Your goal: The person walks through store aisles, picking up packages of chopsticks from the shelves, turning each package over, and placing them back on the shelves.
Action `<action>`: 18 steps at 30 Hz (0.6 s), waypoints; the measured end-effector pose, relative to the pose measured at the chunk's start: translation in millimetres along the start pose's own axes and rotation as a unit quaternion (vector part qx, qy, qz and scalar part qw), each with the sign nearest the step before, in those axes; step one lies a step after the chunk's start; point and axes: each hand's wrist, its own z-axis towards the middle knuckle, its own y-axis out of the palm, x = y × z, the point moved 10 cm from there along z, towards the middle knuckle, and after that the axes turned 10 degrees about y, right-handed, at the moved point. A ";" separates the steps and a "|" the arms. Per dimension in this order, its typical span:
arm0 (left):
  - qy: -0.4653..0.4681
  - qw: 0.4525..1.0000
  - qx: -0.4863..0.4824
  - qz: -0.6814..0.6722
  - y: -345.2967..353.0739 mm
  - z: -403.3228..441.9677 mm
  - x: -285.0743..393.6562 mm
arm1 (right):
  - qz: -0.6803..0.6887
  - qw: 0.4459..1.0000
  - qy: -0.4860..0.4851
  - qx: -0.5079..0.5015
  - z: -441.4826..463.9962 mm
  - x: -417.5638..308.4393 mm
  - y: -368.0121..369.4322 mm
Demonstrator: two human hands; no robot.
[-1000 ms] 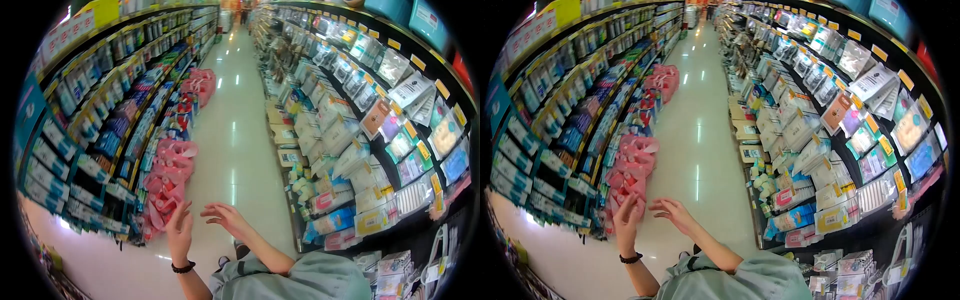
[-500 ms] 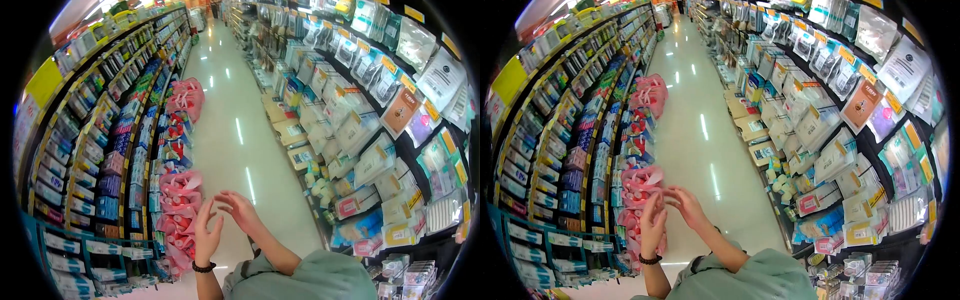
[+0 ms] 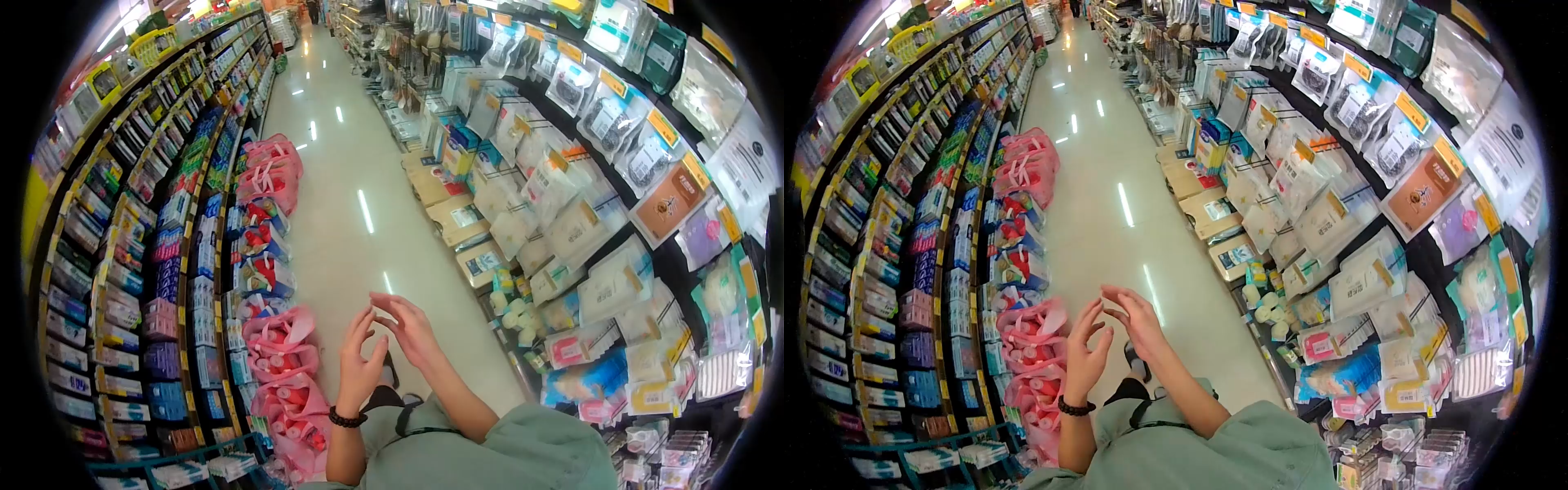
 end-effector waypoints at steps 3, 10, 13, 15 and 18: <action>-0.046 0.996 0.005 -0.082 2.2 34.4 -38.3 | -0.032 0.999 -0.010 0.011 45.7 -10.7 -9.1; -0.042 0.992 0.026 -0.112 -35.9 167.2 -104.8 | -0.045 0.999 0.013 0.022 181.8 -50.0 18.9; -0.010 0.997 0.051 -0.061 -63.4 229.3 -125.1 | -0.085 0.996 0.014 0.034 244.5 -73.0 31.2; 0.046 0.997 0.051 0.027 -81.6 269.0 -132.4 | -0.145 0.988 -0.043 0.043 289.5 -90.9 34.8; -0.057 0.992 0.072 -0.091 -91.0 313.3 -188.1 | -0.090 0.995 -0.022 0.023 338.3 -107.5 36.4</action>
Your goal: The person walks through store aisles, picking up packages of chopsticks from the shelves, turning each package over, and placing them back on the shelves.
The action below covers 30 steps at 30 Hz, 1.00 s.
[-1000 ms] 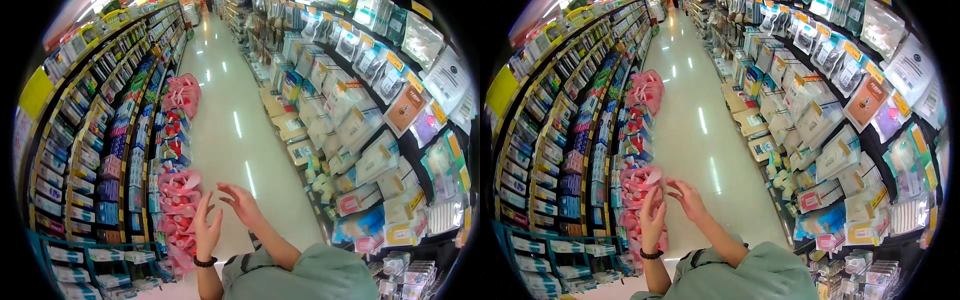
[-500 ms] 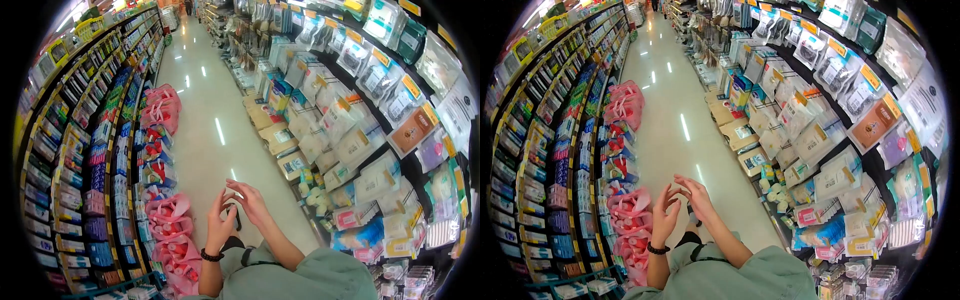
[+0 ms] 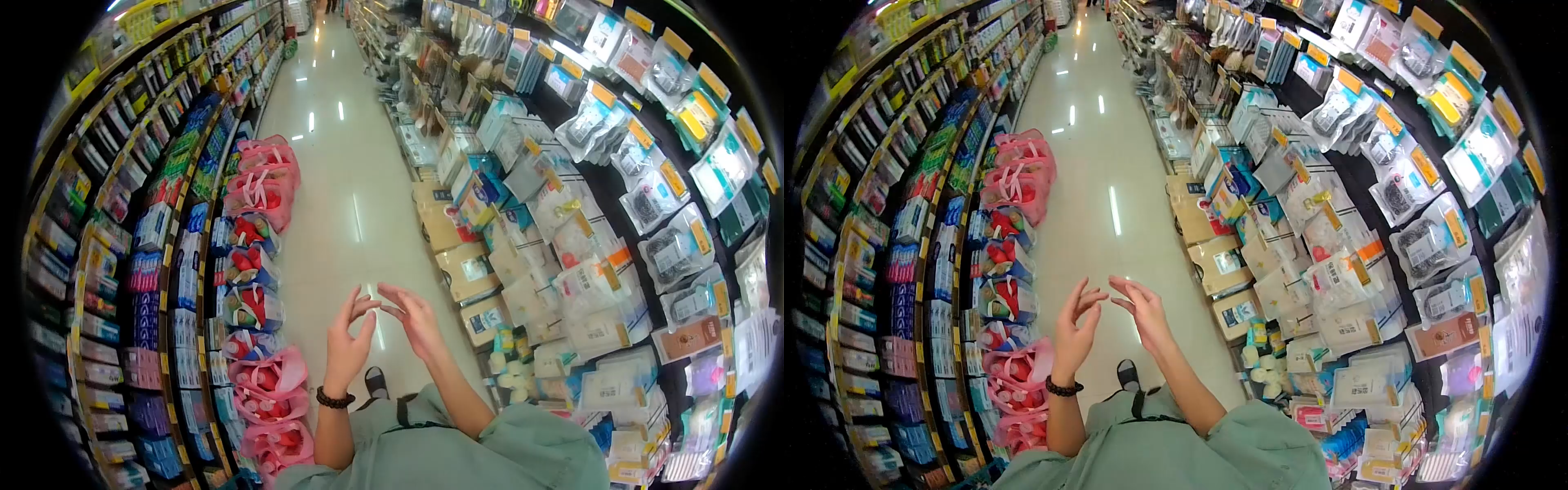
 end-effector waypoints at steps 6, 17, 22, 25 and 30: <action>-0.003 0.999 -0.046 0.020 31.1 90.2 -23.1 | -0.031 0.998 -0.035 0.045 61.7 -40.9 -31.2; 0.009 0.994 -0.108 0.031 142.0 278.5 -85.8 | 0.005 0.996 -0.059 0.071 251.1 -154.1 -112.1; 0.065 0.992 -0.047 0.093 169.6 376.0 -81.2 | -0.018 0.982 -0.145 0.118 341.8 -233.4 -135.7; 0.041 0.996 -0.050 0.061 183.9 416.1 -105.5 | 0.035 0.995 -0.065 0.060 385.2 -244.6 -147.3; 0.079 0.981 -0.093 0.150 209.0 468.3 -134.0 | 0.064 0.992 -0.077 0.077 441.4 -273.5 -165.4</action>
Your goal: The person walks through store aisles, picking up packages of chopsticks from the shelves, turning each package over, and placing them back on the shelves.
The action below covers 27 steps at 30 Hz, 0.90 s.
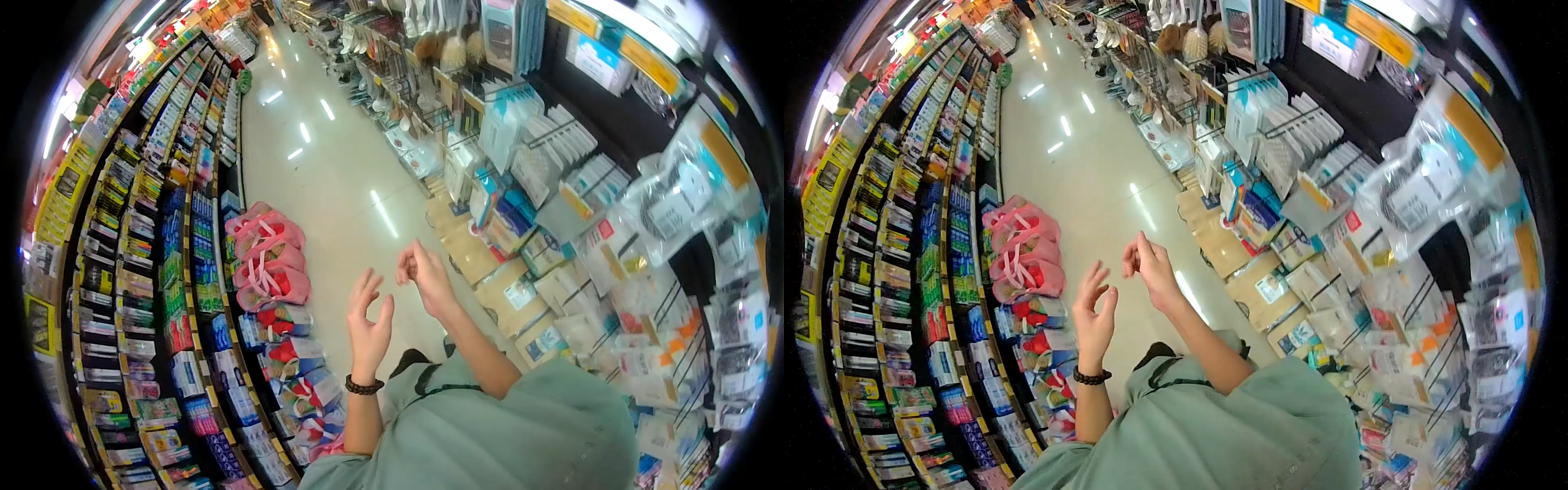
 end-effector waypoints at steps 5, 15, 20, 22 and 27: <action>-0.086 0.989 0.016 -0.123 9.7 59.0 -54.9 | 0.003 1.000 0.019 -0.012 78.6 6.5 -12.1; -0.026 0.980 0.072 -0.183 -36.9 241.6 -155.2 | -0.137 0.984 0.097 -0.059 267.1 -13.3 53.1; -0.027 0.969 0.158 -0.190 -99.5 331.0 -205.6 | -0.144 0.989 0.002 -0.043 361.7 -39.2 136.7; -0.060 0.953 0.171 -0.242 -109.3 354.8 -232.9 | -0.118 0.990 0.024 -0.072 396.1 -26.0 152.4; -0.037 0.987 0.104 -0.118 -124.3 402.7 -272.0 | -0.158 0.983 0.070 -0.063 459.9 1.2 170.9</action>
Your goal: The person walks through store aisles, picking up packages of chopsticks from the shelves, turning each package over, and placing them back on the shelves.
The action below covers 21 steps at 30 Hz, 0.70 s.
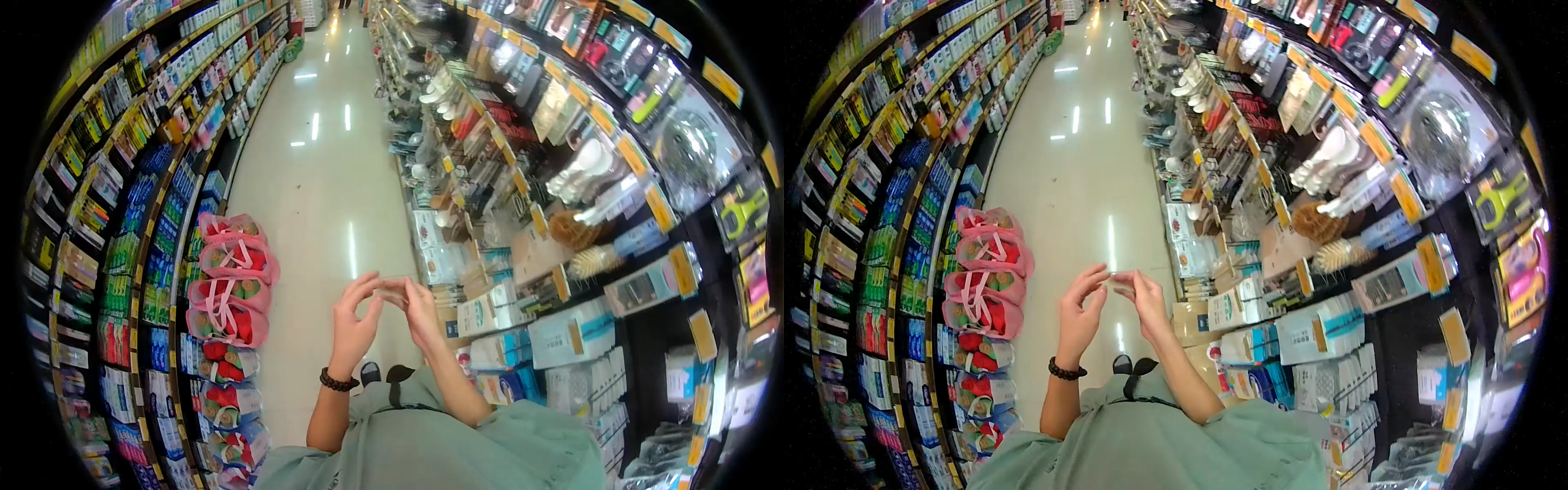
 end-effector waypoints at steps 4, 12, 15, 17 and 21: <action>-0.048 0.995 0.029 -0.085 -4.1 41.2 -28.4 | 0.021 1.000 0.011 0.003 51.7 -16.0 15.0; -0.061 0.992 0.050 -0.099 -2.3 140.7 -100.2 | 0.051 0.996 0.072 -0.017 179.4 -24.7 3.1; 0.052 0.993 -0.001 0.102 2.9 200.4 -105.8 | 0.048 0.999 -0.005 0.011 244.9 -60.7 1.5; -0.009 1.000 0.011 0.006 7.5 239.5 -122.7 | 0.039 0.998 -0.053 0.007 286.0 -88.4 4.6; -0.044 0.999 -0.023 -0.016 22.3 307.7 -156.2 | 0.090 0.996 0.018 -0.010 348.9 -122.5 -2.8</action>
